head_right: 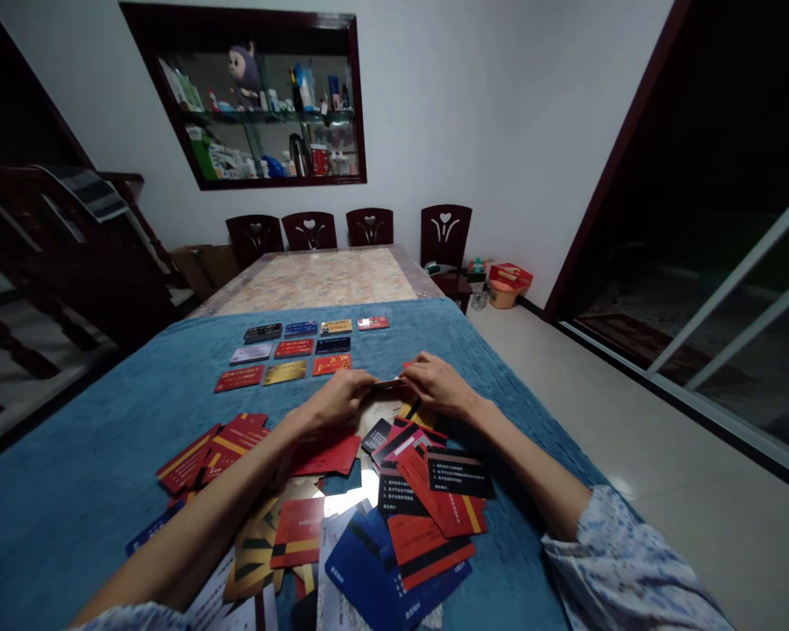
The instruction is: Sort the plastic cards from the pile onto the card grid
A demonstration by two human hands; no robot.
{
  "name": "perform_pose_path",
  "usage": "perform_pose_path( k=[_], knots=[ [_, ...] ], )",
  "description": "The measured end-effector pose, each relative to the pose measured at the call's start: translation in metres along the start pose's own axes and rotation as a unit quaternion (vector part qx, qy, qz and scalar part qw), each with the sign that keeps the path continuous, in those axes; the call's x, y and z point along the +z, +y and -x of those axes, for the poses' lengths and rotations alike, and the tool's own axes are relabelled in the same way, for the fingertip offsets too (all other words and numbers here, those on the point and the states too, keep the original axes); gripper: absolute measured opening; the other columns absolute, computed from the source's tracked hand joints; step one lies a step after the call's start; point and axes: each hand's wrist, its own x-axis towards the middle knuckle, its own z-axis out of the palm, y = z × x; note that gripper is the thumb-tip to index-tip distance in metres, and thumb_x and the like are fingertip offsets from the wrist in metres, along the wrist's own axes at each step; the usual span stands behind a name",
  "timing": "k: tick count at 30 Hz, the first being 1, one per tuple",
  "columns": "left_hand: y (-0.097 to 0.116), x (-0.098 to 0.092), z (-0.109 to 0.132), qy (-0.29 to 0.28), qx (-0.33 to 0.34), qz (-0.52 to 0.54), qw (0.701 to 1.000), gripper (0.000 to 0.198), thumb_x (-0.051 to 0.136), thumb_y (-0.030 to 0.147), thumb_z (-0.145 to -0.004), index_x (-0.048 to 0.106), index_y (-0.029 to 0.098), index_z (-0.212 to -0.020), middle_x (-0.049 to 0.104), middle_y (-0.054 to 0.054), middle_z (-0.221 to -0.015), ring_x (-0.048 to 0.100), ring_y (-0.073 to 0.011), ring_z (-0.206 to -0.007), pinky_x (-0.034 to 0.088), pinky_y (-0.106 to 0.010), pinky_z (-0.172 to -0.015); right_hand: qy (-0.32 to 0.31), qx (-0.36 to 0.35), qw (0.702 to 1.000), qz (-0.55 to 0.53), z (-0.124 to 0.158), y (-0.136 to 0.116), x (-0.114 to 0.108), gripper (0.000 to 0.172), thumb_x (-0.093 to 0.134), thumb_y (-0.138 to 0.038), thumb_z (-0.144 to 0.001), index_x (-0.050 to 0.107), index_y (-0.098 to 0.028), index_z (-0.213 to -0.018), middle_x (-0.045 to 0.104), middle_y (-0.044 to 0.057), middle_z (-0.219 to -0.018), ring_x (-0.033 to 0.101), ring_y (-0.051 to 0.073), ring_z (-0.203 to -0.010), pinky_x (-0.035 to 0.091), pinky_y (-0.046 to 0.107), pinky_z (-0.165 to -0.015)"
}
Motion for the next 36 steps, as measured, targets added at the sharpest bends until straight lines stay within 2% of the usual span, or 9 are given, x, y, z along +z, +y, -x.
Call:
perform_pose_path(
  k=[4, 8, 13, 18, 23, 26, 30, 36],
  knots=[
    [-0.002, -0.001, 0.0, 0.017, -0.022, -0.011, 1.0, 0.029, 0.043, 0.004, -0.078, 0.072, 0.01, -0.079, 0.064, -0.002, -0.068, 0.052, -0.013, -0.063, 0.038, -0.023, -0.062, -0.004, 0.016, 1.0, 0.004, -0.014, 0.0, 0.0, 0.031, 0.039, -0.025, -0.099, 0.069, -0.018, -0.098, 0.068, 0.009, -0.089, 0.057, 0.021, -0.09, 0.047, 0.031, -0.08],
    [-0.004, 0.0, 0.0, 0.033, -0.047, 0.003, 0.998, 0.029, 0.044, 0.004, -0.079, 0.072, 0.01, -0.077, 0.062, -0.001, -0.064, 0.049, -0.0117, -0.061, 0.034, -0.022, -0.06, 0.004, 0.033, 0.999, -0.014, -0.018, 0.002, 0.005, 0.033, 0.038, -0.028, -0.1, 0.069, -0.017, -0.097, 0.068, 0.009, -0.085, 0.057, 0.021, -0.087, 0.046, 0.031, -0.079],
    [-0.008, 0.004, -0.002, 0.05, -0.069, 0.023, 0.996, 0.032, 0.044, 0.005, -0.078, 0.075, 0.008, -0.086, 0.069, -0.004, -0.072, 0.055, -0.0133, -0.065, 0.037, -0.022, -0.062, -0.003, 0.042, 0.999, -0.033, -0.014, 0.009, 0.012, 0.026, 0.045, -0.028, -0.097, 0.069, -0.018, -0.1, 0.068, 0.008, -0.087, 0.058, 0.02, -0.087, 0.046, 0.031, -0.079],
    [-0.013, 0.007, -0.003, 0.066, -0.079, 0.043, 0.994, 0.033, 0.045, 0.008, -0.077, 0.076, 0.008, -0.09, 0.072, -0.004, -0.076, 0.058, -0.0148, -0.068, 0.042, -0.023, -0.067, 0.004, 0.031, 0.996, -0.079, -0.013, 0.014, 0.022, 0.014, 0.058, -0.027, -0.089, 0.066, -0.018, -0.083, 0.064, 0.006, -0.078, 0.055, 0.02, -0.081, 0.043, 0.031, -0.074],
    [-0.014, 0.005, -0.003, 0.067, -0.08, 0.04, 0.994, 0.032, 0.046, 0.009, -0.076, 0.076, 0.008, -0.086, 0.069, -0.003, -0.071, 0.056, -0.0144, -0.066, 0.039, -0.023, -0.064, 0.036, 0.036, 0.992, -0.114, -0.016, 0.013, 0.026, 0.015, 0.057, -0.025, -0.086, 0.063, -0.019, -0.073, 0.06, 0.004, -0.072, 0.052, 0.02, -0.077, 0.042, 0.031, -0.073],
    [-0.015, 0.005, -0.003, 0.067, -0.079, 0.034, 0.994, 0.03, 0.046, 0.009, -0.074, 0.075, 0.007, -0.081, 0.064, -0.001, -0.066, 0.053, -0.0134, -0.064, 0.036, -0.022, -0.06, 0.082, 0.067, 0.984, -0.143, -0.017, 0.01, 0.023, 0.012, 0.056, -0.026, -0.085, 0.066, -0.019, -0.082, 0.063, 0.004, -0.08, 0.055, 0.02, -0.082, 0.044, 0.033, -0.077],
    [-0.016, 0.005, -0.004, 0.06, -0.075, 0.042, 0.995, 0.029, 0.046, 0.009, -0.074, 0.075, 0.006, -0.078, 0.059, 0.001, -0.061, 0.05, -0.0122, -0.061, 0.033, -0.022, -0.058, 0.131, 0.097, 0.973, -0.166, -0.018, 0.005, 0.02, 0.017, 0.055, -0.032, -0.087, 0.066, -0.019, -0.09, 0.066, 0.005, -0.091, 0.059, 0.02, -0.086, 0.046, 0.034, -0.081],
    [-0.014, 0.003, -0.004, 0.064, -0.064, 0.05, 0.995, 0.033, 0.046, 0.009, -0.076, 0.076, 0.008, -0.089, 0.07, -0.002, -0.075, 0.06, -0.0152, -0.07, 0.043, -0.023, -0.067, 0.175, 0.077, 0.974, -0.122, -0.021, 0.001, 0.023, 0.019, 0.047, -0.028, -0.092, 0.063, -0.019, -0.097, 0.067, 0.006, -0.091, 0.06, 0.02, -0.082, 0.046, 0.032, -0.077]
  ],
)
